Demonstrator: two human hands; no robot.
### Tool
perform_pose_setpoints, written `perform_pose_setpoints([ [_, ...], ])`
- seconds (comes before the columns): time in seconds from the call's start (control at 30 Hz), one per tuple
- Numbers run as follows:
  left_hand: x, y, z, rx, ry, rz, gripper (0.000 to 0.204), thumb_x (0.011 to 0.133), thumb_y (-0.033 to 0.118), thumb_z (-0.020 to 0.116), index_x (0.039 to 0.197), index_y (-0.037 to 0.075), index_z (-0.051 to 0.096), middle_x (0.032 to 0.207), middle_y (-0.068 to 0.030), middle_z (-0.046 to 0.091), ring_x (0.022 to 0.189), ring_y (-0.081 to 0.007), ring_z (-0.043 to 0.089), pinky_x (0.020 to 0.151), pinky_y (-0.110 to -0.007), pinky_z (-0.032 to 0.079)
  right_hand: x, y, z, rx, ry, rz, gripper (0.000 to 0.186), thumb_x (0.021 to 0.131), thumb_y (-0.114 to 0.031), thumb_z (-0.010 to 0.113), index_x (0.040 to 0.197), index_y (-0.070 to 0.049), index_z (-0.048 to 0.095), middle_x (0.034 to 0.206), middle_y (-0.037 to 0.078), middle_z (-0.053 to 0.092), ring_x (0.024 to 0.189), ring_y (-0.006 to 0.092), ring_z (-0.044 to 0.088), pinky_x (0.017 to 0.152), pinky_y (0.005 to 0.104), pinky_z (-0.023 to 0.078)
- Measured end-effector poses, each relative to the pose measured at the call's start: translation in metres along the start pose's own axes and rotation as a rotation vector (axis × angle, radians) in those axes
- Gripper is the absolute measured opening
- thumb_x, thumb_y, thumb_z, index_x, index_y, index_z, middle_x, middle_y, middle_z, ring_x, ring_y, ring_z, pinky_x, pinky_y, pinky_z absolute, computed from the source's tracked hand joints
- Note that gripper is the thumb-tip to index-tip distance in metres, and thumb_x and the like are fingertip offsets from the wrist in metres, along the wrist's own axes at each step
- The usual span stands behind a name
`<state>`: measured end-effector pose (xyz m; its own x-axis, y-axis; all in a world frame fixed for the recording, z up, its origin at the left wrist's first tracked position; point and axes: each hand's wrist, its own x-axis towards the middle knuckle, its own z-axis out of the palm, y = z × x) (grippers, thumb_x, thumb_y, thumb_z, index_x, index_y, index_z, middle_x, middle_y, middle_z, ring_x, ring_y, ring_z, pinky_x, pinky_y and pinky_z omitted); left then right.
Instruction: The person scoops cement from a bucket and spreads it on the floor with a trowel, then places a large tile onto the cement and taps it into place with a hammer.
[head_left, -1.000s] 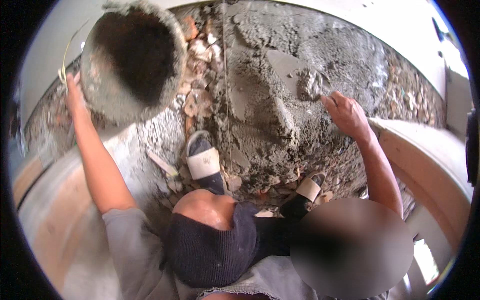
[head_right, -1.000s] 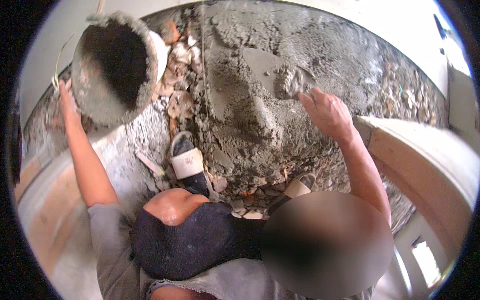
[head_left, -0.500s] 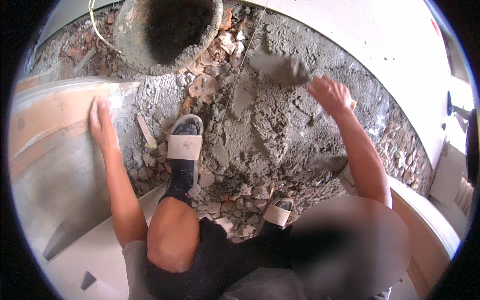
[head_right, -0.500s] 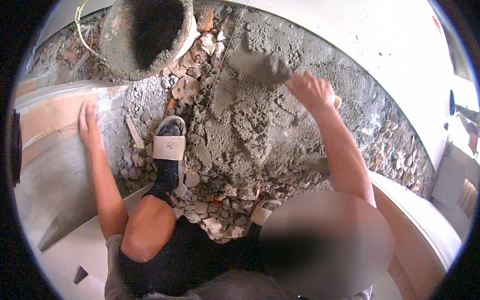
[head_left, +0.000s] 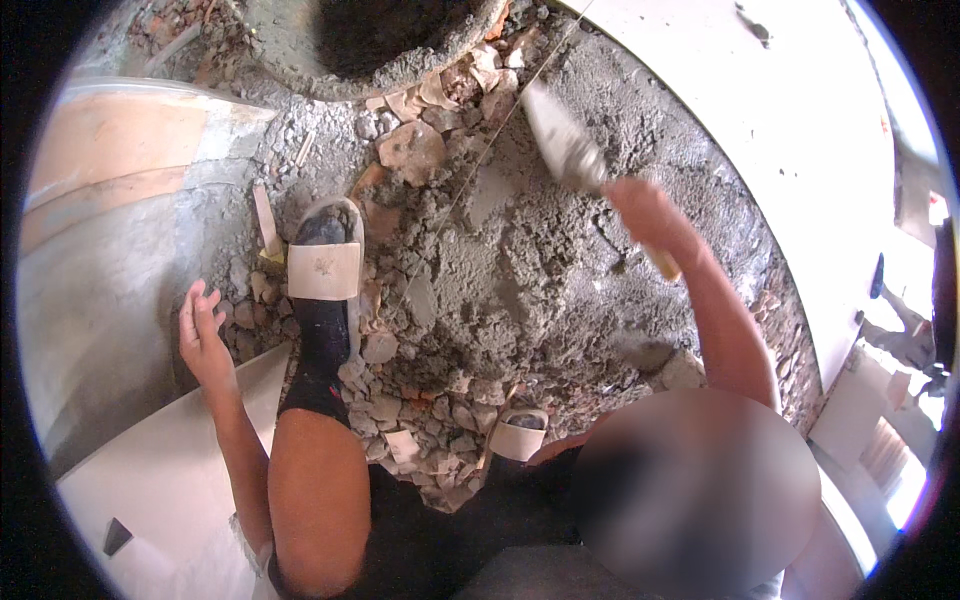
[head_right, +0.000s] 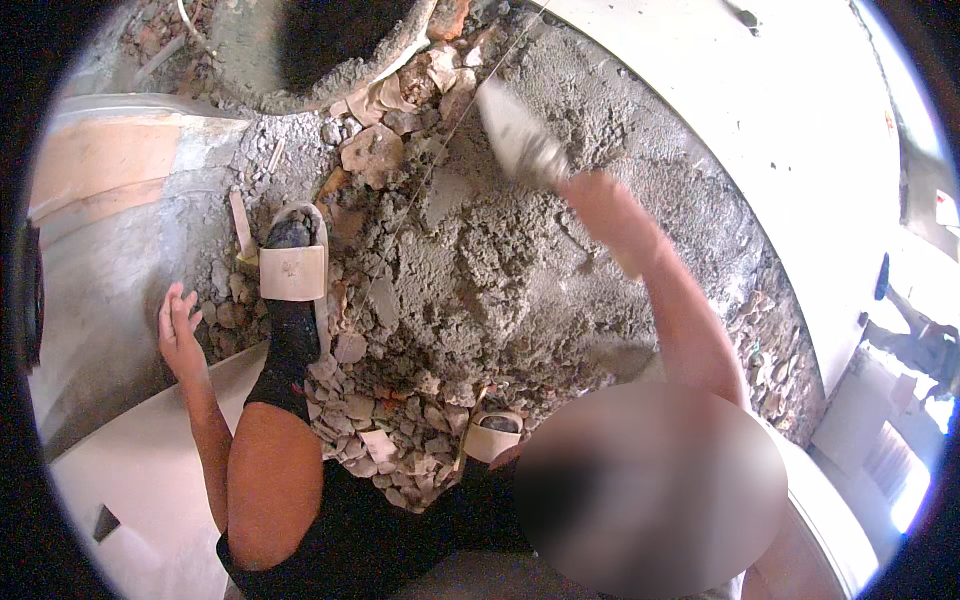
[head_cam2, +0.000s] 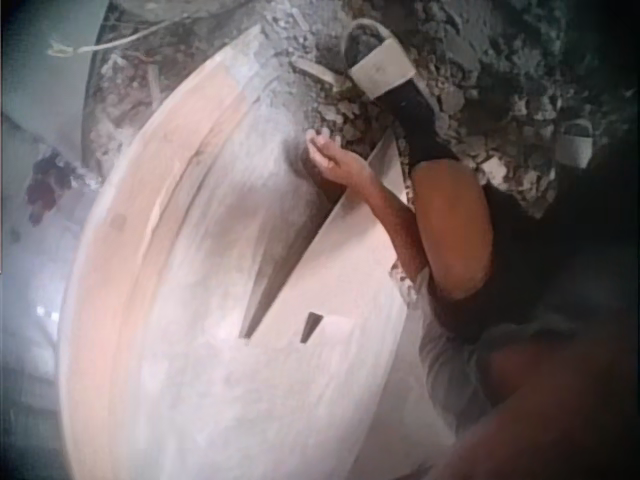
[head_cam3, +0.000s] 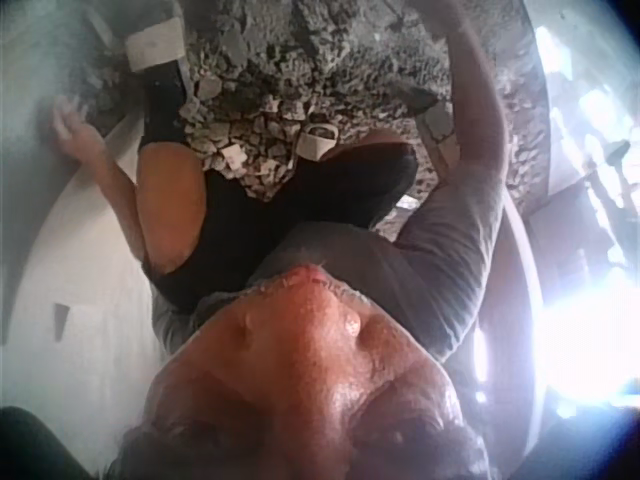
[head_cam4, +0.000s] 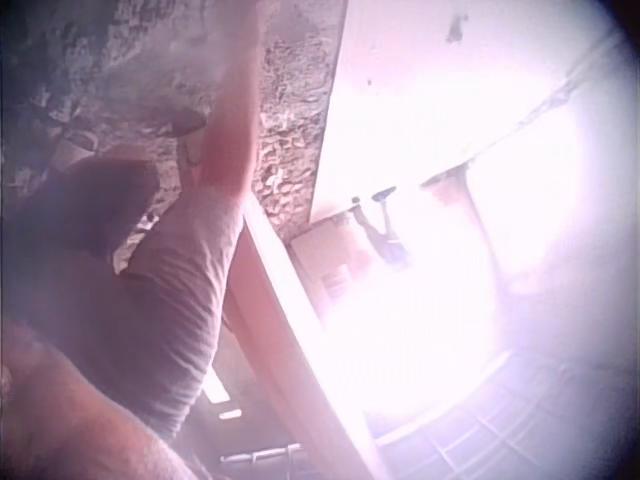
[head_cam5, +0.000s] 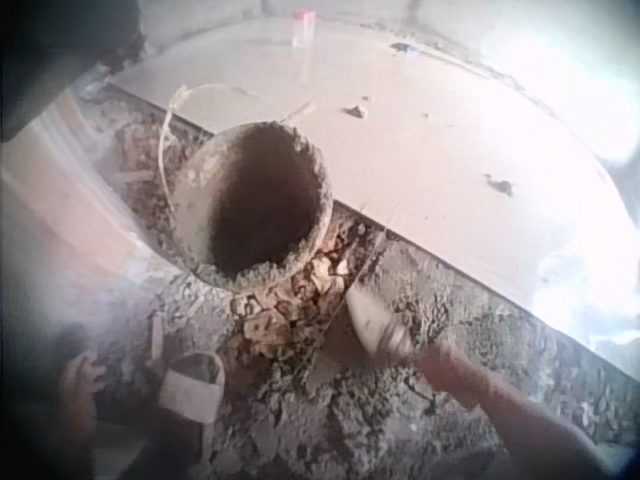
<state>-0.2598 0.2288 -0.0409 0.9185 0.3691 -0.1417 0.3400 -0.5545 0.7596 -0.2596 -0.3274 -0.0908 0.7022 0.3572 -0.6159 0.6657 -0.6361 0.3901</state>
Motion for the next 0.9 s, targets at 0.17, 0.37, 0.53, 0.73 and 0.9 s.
perform_pose_setpoints([
  [0.17,0.022,0.003,0.01,0.004,-0.032,0.012,0.043,0.098,0.029,0.045,0.128,-0.002,0.05,0.126,-0.0116,0.055,0.112,-0.0228,0.057,0.089,-0.034,0.046,-0.046,-0.051,-0.008,0.963,-0.2,0.139,0.023,0.093,-0.023,0.05,0.092,-0.001,0.058,0.076,0.012,0.061,0.068,0.0206,0.064,0.057,0.0319,0.059],
  [0.37,0.037,0.0,0.009,0.019,-0.056,0.027,0.043,0.098,0.029,0.045,0.129,-0.001,0.05,0.123,-0.0145,0.057,0.111,-0.0227,0.057,0.09,-0.035,0.046,-0.005,0.015,-0.003,0.451,-0.163,0.273,0.023,0.086,-0.01,0.062,0.108,-0.005,0.057,0.096,0.012,0.062,0.074,0.0187,0.065,0.06,0.0307,0.06],
  [0.53,0.04,-0.014,0.001,0.023,-0.03,0.006,0.043,0.098,0.029,0.045,0.128,-0.001,0.051,0.121,-0.0144,0.058,0.111,-0.0226,0.057,0.09,-0.035,0.046,-0.001,0.033,0.006,0.772,-0.032,0.626,0.02,0.09,-0.028,0.053,0.093,-0.009,0.06,0.087,0.007,0.063,0.07,0.0136,0.063,0.052,0.0278,0.052],
  [0.73,0.046,-0.029,-0.014,0.062,-0.033,-0.019,0.043,0.098,0.029,0.045,0.128,-0.001,0.051,0.124,-0.0123,0.057,0.111,-0.0227,0.057,0.09,-0.036,0.046,0.016,0.06,0.021,0.724,0.006,0.715,0.032,0.093,-0.036,0.046,0.089,-0.009,0.063,0.08,0.007,0.065,0.069,0.0165,0.063,0.066,0.0349,0.053],
  [0.9,0.051,-0.028,-0.017,0.043,-0.037,0.02,0.044,0.098,0.03,0.045,0.128,-0.001,0.051,0.126,-0.0122,0.056,0.112,-0.0233,0.057,0.091,-0.036,0.046,0.037,0.079,0.006,0.878,-0.079,0.862,0.032,0.093,-0.036,0.047,0.094,-0.009,0.063,0.083,0.012,0.064,0.075,0.0187,0.062,0.069,0.0389,0.051],
])
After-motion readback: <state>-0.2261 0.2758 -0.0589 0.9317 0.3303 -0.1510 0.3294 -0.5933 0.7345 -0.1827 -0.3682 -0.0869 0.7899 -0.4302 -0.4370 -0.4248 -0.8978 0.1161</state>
